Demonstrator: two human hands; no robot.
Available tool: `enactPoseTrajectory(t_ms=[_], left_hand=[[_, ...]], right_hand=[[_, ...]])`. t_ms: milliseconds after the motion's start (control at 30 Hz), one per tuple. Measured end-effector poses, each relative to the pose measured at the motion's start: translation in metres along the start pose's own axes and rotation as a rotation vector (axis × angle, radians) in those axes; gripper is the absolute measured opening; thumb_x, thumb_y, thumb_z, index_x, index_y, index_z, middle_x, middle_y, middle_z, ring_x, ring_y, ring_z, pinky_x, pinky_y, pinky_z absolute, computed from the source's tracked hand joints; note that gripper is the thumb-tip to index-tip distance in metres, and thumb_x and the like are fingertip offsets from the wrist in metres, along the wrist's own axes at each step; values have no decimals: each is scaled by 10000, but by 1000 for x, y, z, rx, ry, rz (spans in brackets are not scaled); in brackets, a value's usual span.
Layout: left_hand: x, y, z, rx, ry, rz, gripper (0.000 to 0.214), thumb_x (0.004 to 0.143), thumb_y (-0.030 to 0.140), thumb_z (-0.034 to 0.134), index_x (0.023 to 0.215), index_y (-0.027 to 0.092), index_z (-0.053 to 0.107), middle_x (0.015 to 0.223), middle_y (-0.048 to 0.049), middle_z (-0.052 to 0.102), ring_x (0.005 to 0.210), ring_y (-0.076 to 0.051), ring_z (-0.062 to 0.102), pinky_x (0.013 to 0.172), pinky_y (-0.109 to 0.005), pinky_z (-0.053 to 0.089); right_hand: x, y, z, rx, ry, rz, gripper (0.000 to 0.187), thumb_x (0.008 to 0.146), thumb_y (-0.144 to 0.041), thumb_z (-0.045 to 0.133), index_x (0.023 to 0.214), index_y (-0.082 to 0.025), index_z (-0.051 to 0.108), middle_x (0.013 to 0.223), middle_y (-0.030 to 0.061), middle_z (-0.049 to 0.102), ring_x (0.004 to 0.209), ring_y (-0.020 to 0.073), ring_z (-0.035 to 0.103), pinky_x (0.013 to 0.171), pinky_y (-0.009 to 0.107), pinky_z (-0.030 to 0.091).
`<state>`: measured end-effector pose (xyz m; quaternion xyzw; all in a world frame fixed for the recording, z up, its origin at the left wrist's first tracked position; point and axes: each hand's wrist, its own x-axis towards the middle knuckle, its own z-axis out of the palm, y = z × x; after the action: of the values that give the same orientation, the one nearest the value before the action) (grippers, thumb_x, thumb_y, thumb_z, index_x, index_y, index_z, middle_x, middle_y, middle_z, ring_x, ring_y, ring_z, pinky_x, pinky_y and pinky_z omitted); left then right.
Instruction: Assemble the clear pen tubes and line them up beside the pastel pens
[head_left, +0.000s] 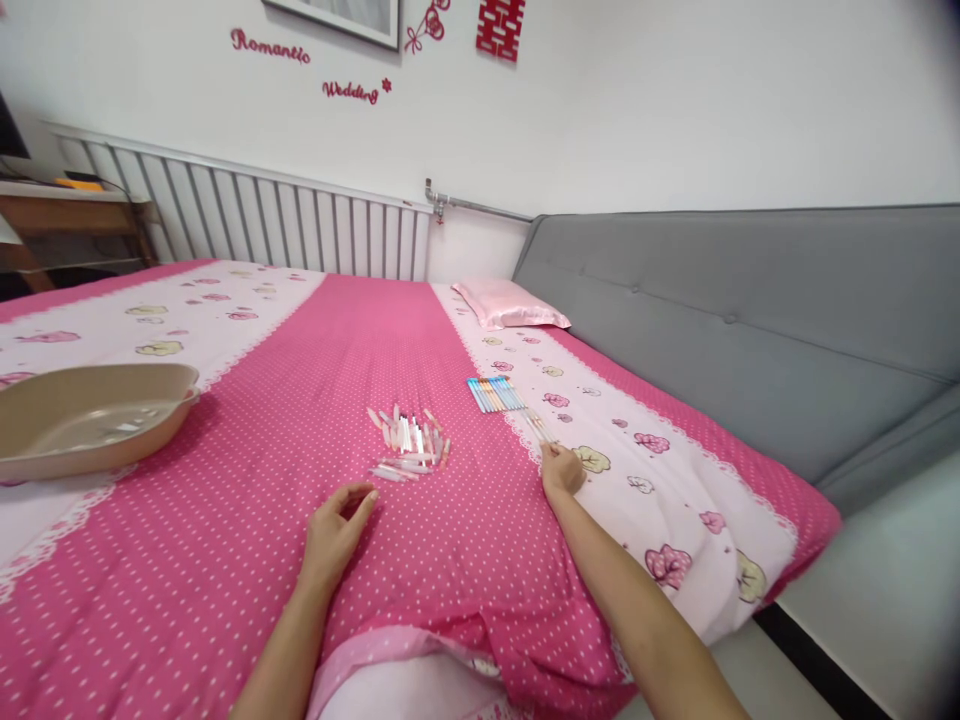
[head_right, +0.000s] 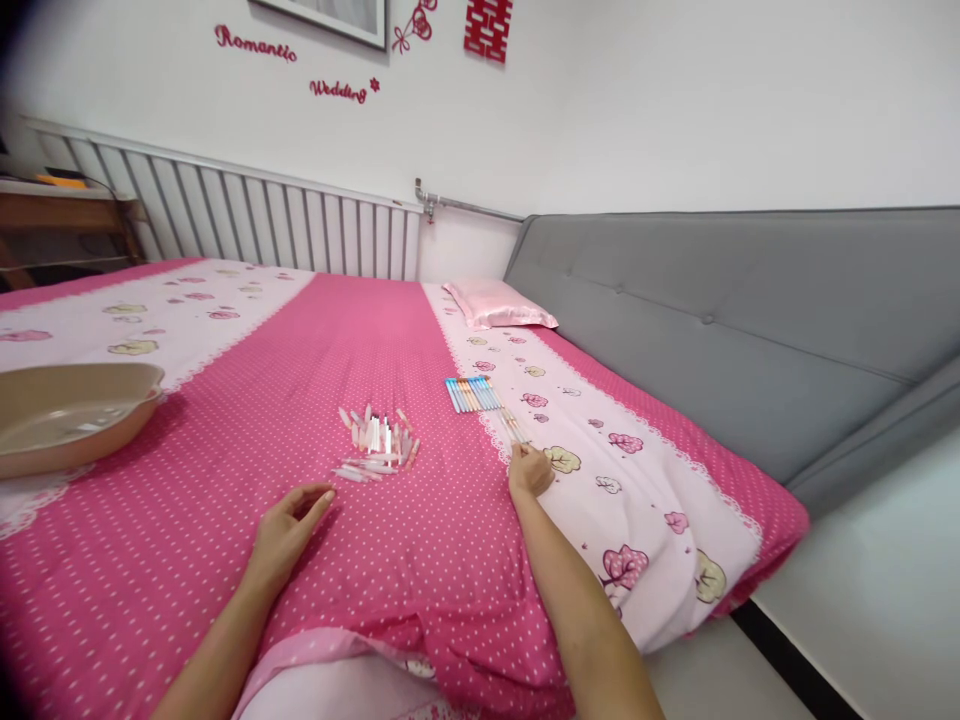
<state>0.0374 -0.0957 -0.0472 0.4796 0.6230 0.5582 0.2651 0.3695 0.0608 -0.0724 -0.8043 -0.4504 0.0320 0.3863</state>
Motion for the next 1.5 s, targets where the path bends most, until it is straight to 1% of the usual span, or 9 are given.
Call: enactPoseTrajectory(t_ms=[167, 567, 767, 933, 1067, 1167, 1333, 1500], left_hand=[[0, -1, 0, -1, -10, -1, 429, 643, 511, 656, 893, 162, 660, 890, -88, 702, 836, -241, 649, 840, -409, 504], [1, -5, -1, 36, -14, 16, 424, 662, 515, 638, 896, 162, 657, 888, -90, 702, 832, -242, 651, 829, -406, 507], [0, -3, -1, 45, -14, 7, 419, 667, 510, 637, 905, 165, 659, 901, -88, 701, 841, -241, 649, 832, -406, 508], [-1, -4, -1, 23, -17, 9, 418, 669, 506, 639, 907, 163, 658, 908, -90, 699, 851, -242, 648, 841, -407, 506], [0, -5, -1, 25, -21, 9, 417, 667, 503, 643, 907, 163, 661, 906, -89, 699, 850, -243, 648, 845, -408, 504], [0, -6, -1, 42, -17, 4, 422, 675, 506, 634, 917, 161, 659, 915, -92, 698, 856, -246, 646, 843, -412, 503], [0, -7, -1, 64, -26, 28, 419, 696, 506, 611, 920, 153, 644, 912, -88, 695, 851, -233, 647, 843, -399, 502], [0, -3, 0, 50, -7, 39, 410, 675, 507, 623, 878, 152, 645, 871, -79, 700, 813, -227, 651, 819, -392, 512]], right_hand=[[1, 0, 1, 6, 4, 8, 336, 762, -455, 507, 832, -222, 739, 855, 101, 711, 775, 223, 599, 708, 315, 377], [1, 1, 4, -15, 22, 24, 347, 768, -448, 498, 839, -205, 734, 869, 127, 705, 780, 235, 606, 694, 321, 376], [2, 0, 5, -38, 19, 28, 348, 770, -454, 507, 824, -192, 729, 858, 138, 696, 790, 252, 605, 690, 333, 376], [2, 1, 5, -36, 20, 24, 346, 772, -452, 502, 810, -186, 720, 865, 138, 691, 788, 241, 602, 698, 329, 376], [2, 1, 5, -15, 34, 22, 341, 741, -481, 535, 781, -184, 696, 856, 135, 688, 795, 241, 596, 714, 330, 371], [1, 1, 5, 14, 62, 20, 355, 710, -499, 564, 808, -172, 664, 874, 136, 681, 804, 246, 589, 726, 335, 364], [-3, 2, 5, 54, 115, -13, 321, 698, -468, 581, 828, -175, 601, 868, 116, 661, 798, 250, 568, 723, 340, 342], [-8, 0, 5, 65, 149, -116, 239, 729, -414, 571, 803, -187, 559, 817, 86, 642, 796, 242, 542, 712, 327, 318]])
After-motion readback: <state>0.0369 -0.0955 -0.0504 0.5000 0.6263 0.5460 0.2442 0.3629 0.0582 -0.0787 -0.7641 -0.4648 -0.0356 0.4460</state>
